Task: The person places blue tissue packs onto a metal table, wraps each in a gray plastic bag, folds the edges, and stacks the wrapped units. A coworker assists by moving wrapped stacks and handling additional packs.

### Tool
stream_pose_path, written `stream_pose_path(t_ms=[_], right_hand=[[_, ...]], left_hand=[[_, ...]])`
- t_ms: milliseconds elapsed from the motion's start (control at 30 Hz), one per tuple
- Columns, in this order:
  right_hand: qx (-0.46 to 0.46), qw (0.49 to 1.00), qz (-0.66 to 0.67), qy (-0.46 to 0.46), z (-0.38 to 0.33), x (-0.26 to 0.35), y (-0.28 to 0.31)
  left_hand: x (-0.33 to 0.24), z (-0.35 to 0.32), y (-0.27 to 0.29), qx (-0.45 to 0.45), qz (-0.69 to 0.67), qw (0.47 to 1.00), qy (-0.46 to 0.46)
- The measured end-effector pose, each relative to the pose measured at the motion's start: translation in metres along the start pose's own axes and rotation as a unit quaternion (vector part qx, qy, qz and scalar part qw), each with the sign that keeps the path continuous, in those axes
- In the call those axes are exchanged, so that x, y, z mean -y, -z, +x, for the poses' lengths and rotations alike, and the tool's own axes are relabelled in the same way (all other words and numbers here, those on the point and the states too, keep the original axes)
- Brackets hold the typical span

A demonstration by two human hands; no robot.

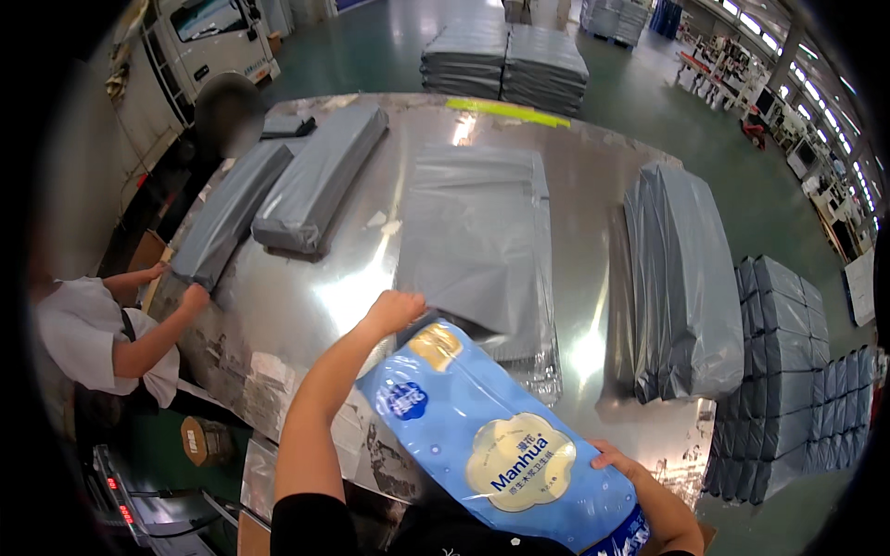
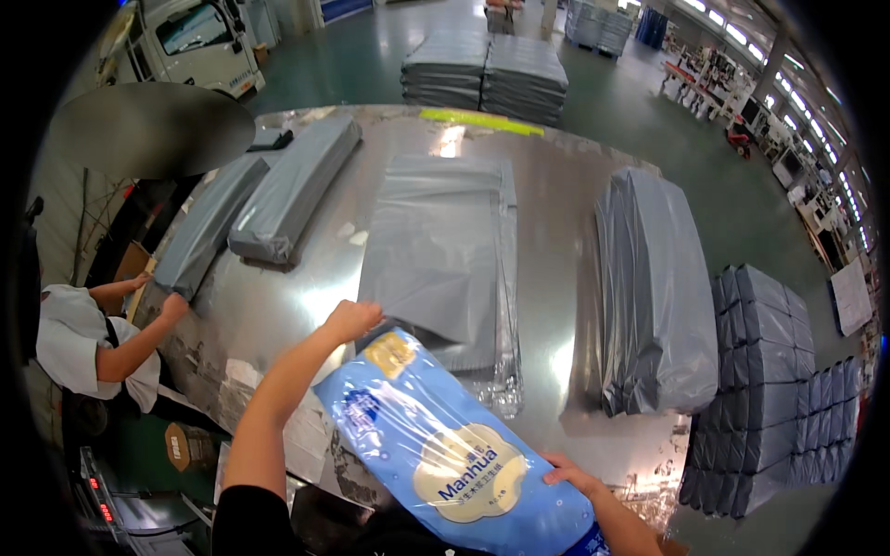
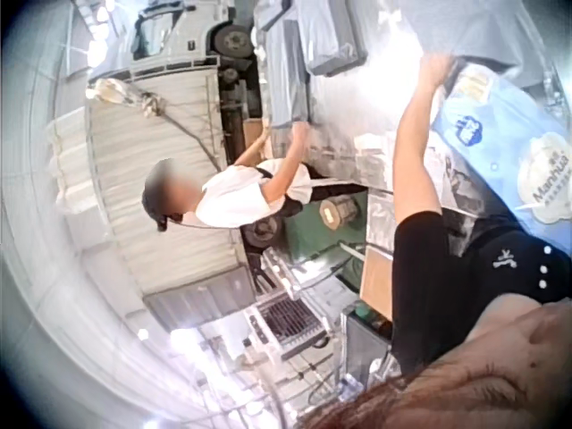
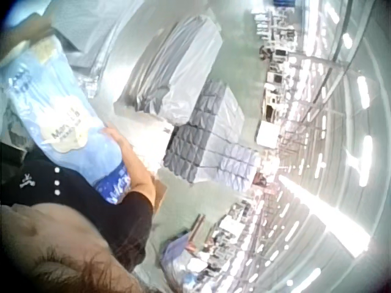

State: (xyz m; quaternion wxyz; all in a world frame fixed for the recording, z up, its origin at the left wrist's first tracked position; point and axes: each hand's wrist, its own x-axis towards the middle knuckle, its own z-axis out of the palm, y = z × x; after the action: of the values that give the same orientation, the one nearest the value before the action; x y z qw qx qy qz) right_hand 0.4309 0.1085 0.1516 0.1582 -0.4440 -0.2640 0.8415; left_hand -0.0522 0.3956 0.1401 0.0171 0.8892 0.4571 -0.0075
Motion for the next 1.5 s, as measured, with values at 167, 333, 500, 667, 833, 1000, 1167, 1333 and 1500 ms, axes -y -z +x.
stream_pose_path(t_ms=[167,333,500,667,833,1000,1167,1333,1500], right_hand=[[-0.058,0.992,0.089,0.07,-0.004,0.0,0.023],[-0.142,0.952,0.059,0.264,0.057,0.041,0.005],[-0.392,0.701,-0.426,0.416,0.172,0.055,0.016],[-0.472,0.721,-0.337,0.38,0.253,0.222,-0.003],[-0.434,0.665,-0.451,0.407,0.365,0.265,0.088],[-0.323,0.735,-0.478,0.355,0.335,0.262,0.064],[-0.131,0.714,-0.608,0.321,0.23,0.193,0.048],[-0.002,0.757,-0.636,0.15,0.163,-0.007,0.085],[-0.059,0.812,-0.58,-0.022,0.119,-0.098,0.029]], left_hand=[[0.012,-0.012,-0.016,-0.081,0.054,0.994,-0.044],[-0.016,0.051,-0.027,-0.216,-0.066,0.971,0.076],[0.017,0.091,-0.033,-0.291,-0.158,0.934,0.136],[0.048,0.112,-0.076,-0.433,-0.27,0.844,0.165],[0.057,0.133,-0.12,-0.222,-0.279,0.895,0.266],[0.047,0.11,-0.105,-0.115,-0.33,0.878,0.327],[-0.023,-0.018,-0.076,0.069,-0.408,0.896,0.162],[-0.15,-0.163,-0.078,0.199,-0.4,0.88,0.163],[-0.204,-0.242,-0.004,0.199,-0.423,0.853,0.232]])
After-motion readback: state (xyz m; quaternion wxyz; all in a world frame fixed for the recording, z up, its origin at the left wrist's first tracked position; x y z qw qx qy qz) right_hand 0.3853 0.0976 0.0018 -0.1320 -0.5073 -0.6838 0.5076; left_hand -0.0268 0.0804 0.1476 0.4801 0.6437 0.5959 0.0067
